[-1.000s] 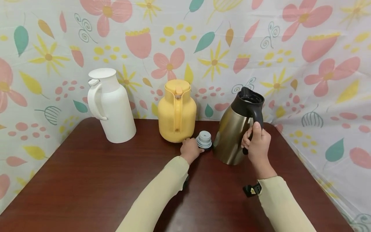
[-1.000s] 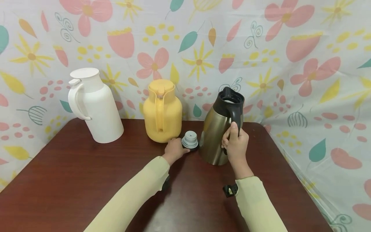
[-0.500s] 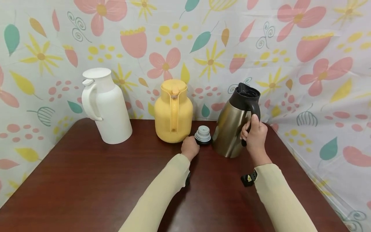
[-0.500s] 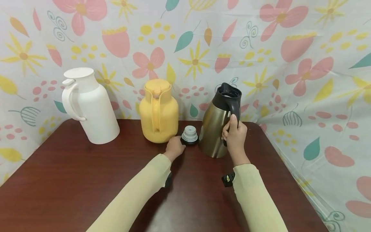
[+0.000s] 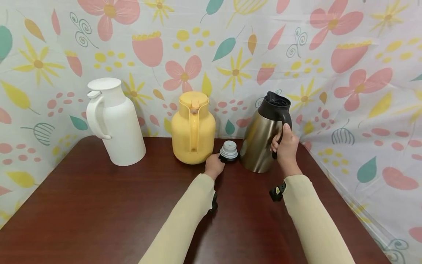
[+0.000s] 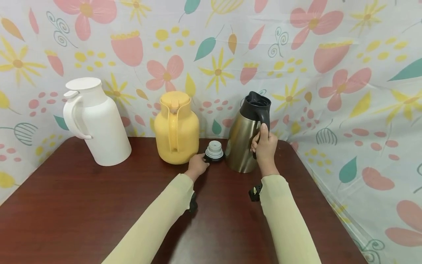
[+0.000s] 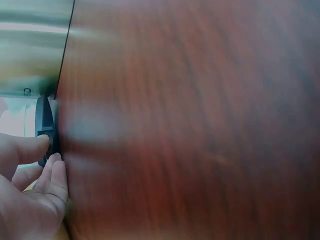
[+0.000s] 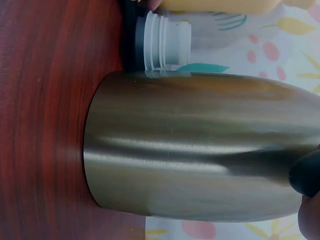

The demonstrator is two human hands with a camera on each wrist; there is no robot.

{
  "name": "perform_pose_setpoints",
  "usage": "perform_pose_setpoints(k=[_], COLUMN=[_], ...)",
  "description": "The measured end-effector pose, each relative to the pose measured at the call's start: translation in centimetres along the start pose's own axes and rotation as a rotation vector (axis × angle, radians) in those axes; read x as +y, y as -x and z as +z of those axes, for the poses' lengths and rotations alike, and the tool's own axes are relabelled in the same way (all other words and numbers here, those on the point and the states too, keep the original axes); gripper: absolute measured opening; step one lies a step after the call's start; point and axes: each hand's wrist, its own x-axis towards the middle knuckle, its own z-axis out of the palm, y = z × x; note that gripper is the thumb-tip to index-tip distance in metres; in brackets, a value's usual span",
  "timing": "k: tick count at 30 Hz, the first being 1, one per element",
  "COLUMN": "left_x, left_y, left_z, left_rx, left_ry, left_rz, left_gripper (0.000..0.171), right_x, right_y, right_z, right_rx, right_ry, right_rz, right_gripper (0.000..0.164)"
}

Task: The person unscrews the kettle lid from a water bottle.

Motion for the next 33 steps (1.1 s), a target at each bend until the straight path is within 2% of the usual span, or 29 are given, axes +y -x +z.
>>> perform_pose_setpoints(k=[4, 5, 8, 11, 12, 15, 18, 21, 27, 33], left_x=[-0.9, -2.1, -2.4, -1.6, -0.4, 0.6, 1.3, 1.7, 2.0, 2.0], left_y=[-2.4, -3.8, -5.0, -4.4, -3.2, -1.8, -1.1, -1.0, -1.7, -2.1], left_z=[1.1, 2.0, 2.6, 2.2, 1.4, 0.7, 0.3, 0.2, 0.5, 0.7], left_rx=[-0.040, -0.029, -0.054, -0.083, -0.109, -0.122, -0.137, -0.146, -0.140, -0.153], left_ry=[0.052, 0.065, 0.101, 0.151, 0.162, 0.156, 0.134, 0.121, 0.102, 0.201], left_rz=[-0.008, 0.029, 0.013, -0.031, -0.080, -0.084, -0.076, -0.074, -0.061, -0.090], left_gripper=[0.055, 0.055, 0.055, 0.054, 0.054, 0.053, 0.053, 0.053, 0.051, 0.052], right_x=[0.1, 0.1, 0.1, 0.1, 0.2, 0.3, 0.5, 0.5, 0.3, -1.5], right_y=[-0.4, -0.4, -0.7, -1.1, -1.2, -1.4, -1.7, -2.0, -2.6, -2.1], right_z=[-0.3, -0.4, -0.5, -0.6, -0.6, -0.7, -0.7, -0.7, -0.6, -0.2], right_rx=[-0.003, -0.004, -0.002, -0.001, 0.000, 0.003, 0.013, 0.022, 0.054, 0.040], right_ry=[0.029, 0.034, 0.043, 0.045, 0.046, 0.058, 0.081, 0.100, 0.086, 0.116], right_rz=[0.019, 0.024, 0.029, 0.031, 0.032, 0.033, 0.028, 0.020, 0.032, 0.003], right_gripper=[0.059, 0.059, 0.059, 0.059, 0.060, 0.060, 0.061, 0.061, 0.062, 0.062])
